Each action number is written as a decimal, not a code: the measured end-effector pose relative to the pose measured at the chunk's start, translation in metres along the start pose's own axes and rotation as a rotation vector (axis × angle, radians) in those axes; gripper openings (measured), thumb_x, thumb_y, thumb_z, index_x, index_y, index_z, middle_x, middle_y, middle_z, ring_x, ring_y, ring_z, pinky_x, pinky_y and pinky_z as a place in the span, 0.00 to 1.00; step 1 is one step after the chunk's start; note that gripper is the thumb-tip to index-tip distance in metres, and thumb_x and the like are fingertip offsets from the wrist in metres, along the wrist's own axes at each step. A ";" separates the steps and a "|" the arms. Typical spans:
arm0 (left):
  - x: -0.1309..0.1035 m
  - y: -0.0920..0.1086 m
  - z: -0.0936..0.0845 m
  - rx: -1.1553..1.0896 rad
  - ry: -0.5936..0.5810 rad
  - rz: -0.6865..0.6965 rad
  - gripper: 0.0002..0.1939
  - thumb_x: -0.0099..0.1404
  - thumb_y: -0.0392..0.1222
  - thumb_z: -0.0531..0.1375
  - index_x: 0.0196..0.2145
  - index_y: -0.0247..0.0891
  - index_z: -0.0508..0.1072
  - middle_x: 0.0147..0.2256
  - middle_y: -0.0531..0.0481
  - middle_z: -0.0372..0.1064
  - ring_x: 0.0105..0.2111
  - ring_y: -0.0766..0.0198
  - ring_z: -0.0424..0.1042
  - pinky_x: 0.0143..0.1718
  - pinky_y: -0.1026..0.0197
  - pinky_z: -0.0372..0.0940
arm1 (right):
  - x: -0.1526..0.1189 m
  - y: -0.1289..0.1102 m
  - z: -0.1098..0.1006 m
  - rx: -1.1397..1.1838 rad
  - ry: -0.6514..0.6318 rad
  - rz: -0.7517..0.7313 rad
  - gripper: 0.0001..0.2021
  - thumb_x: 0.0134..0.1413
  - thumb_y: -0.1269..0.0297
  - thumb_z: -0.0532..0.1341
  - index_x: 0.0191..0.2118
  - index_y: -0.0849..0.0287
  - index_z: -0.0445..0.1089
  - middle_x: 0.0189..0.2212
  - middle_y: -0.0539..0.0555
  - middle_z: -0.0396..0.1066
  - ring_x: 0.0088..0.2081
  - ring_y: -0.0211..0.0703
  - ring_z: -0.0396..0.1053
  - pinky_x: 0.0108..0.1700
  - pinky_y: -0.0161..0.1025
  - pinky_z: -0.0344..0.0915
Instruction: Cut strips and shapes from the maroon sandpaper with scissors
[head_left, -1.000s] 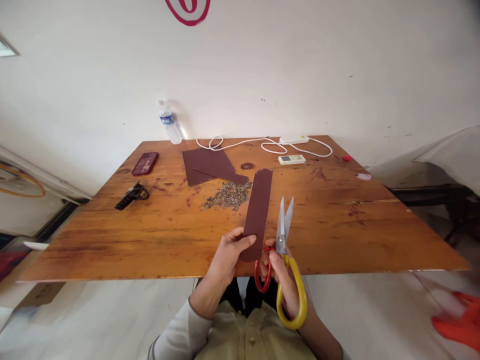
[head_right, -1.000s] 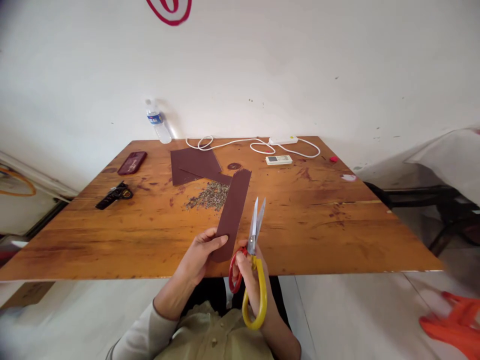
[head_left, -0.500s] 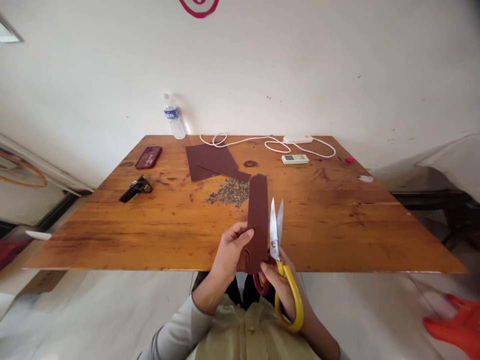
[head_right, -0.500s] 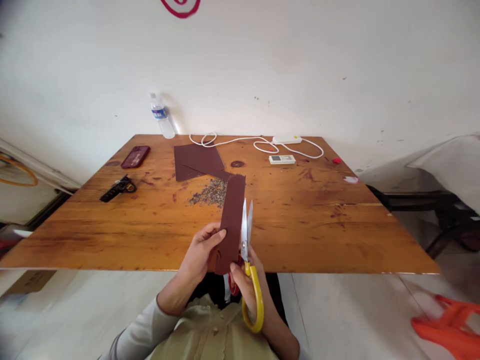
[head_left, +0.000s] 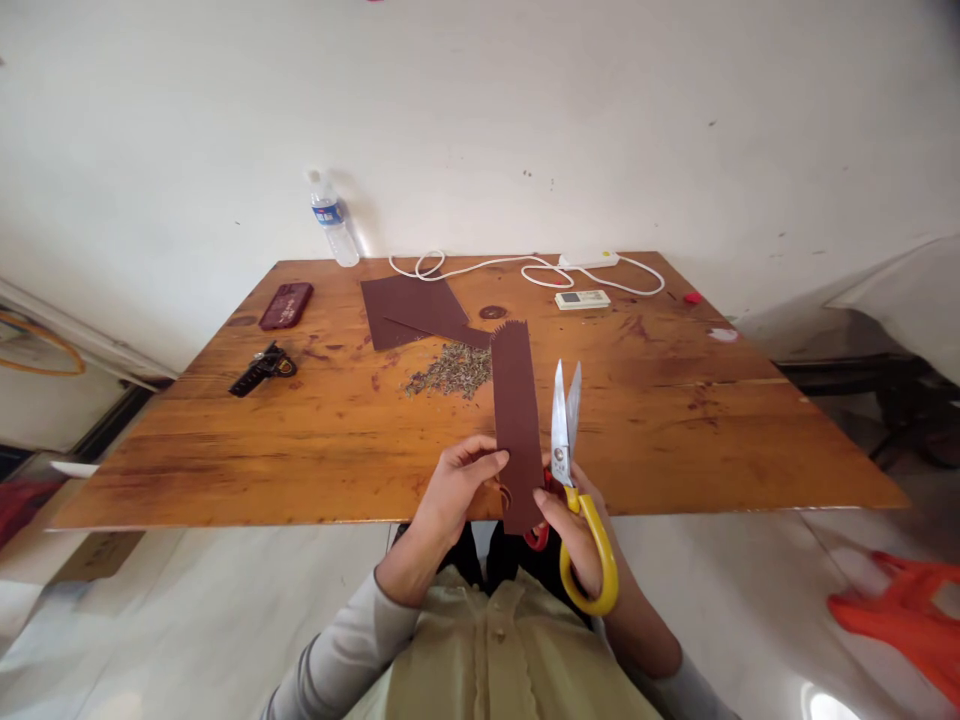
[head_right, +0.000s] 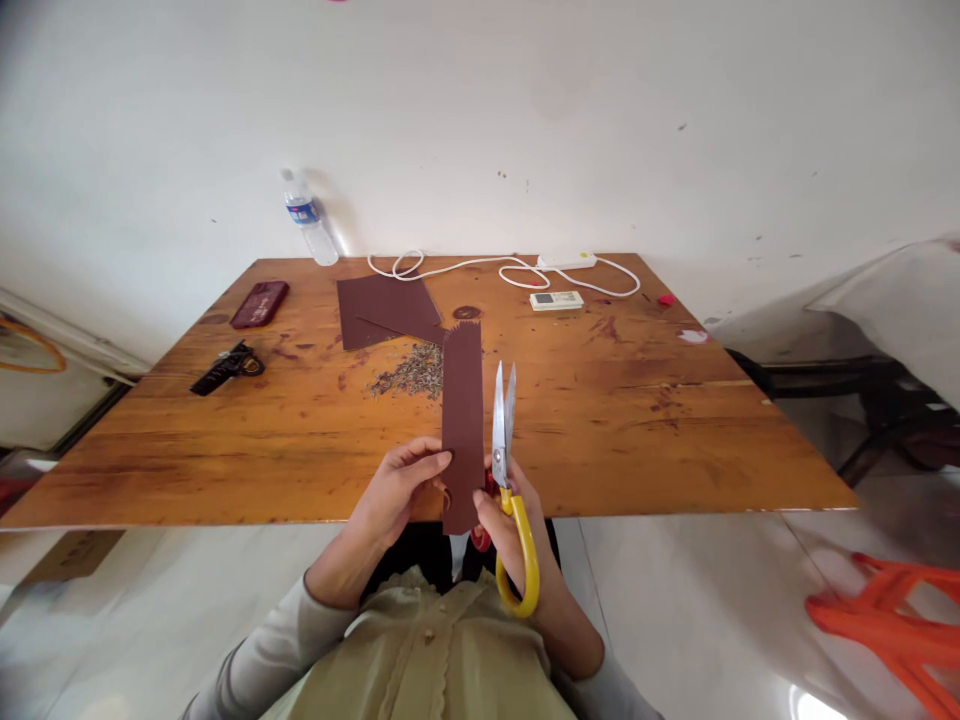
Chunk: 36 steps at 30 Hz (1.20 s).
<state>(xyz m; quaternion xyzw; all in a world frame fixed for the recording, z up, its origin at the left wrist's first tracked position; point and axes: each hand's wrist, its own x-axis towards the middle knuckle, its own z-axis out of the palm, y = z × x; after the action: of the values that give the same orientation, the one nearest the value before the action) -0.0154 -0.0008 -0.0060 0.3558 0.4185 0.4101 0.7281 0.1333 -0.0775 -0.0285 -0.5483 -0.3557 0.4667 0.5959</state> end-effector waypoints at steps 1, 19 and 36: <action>0.000 0.001 0.000 0.002 -0.014 -0.007 0.14 0.45 0.45 0.78 0.26 0.37 0.80 0.24 0.53 0.73 0.23 0.68 0.67 0.29 0.63 0.63 | 0.000 -0.001 -0.001 0.001 0.004 0.002 0.13 0.52 0.60 0.75 0.42 0.55 0.77 0.30 0.49 0.74 0.27 0.43 0.68 0.29 0.39 0.68; -0.004 -0.004 0.005 -0.165 -0.018 0.060 0.17 0.52 0.51 0.76 0.32 0.38 0.78 0.31 0.49 0.78 0.32 0.62 0.76 0.39 0.59 0.71 | 0.010 -0.009 0.004 0.563 -0.207 0.253 0.16 0.50 0.61 0.74 0.44 0.53 0.74 0.24 0.43 0.66 0.21 0.35 0.57 0.24 0.35 0.61; 0.001 0.004 0.013 -0.183 0.212 0.286 0.18 0.46 0.42 0.77 0.26 0.40 0.71 0.25 0.58 0.68 0.26 0.70 0.64 0.34 0.65 0.62 | -0.001 0.012 0.009 0.525 -0.077 0.266 0.29 0.51 0.33 0.73 0.43 0.53 0.73 0.24 0.44 0.65 0.20 0.36 0.59 0.22 0.34 0.60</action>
<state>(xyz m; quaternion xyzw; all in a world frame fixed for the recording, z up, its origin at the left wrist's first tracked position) -0.0049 -0.0008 0.0025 0.2989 0.3989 0.5809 0.6435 0.1227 -0.0760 -0.0385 -0.3993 -0.1702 0.6371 0.6370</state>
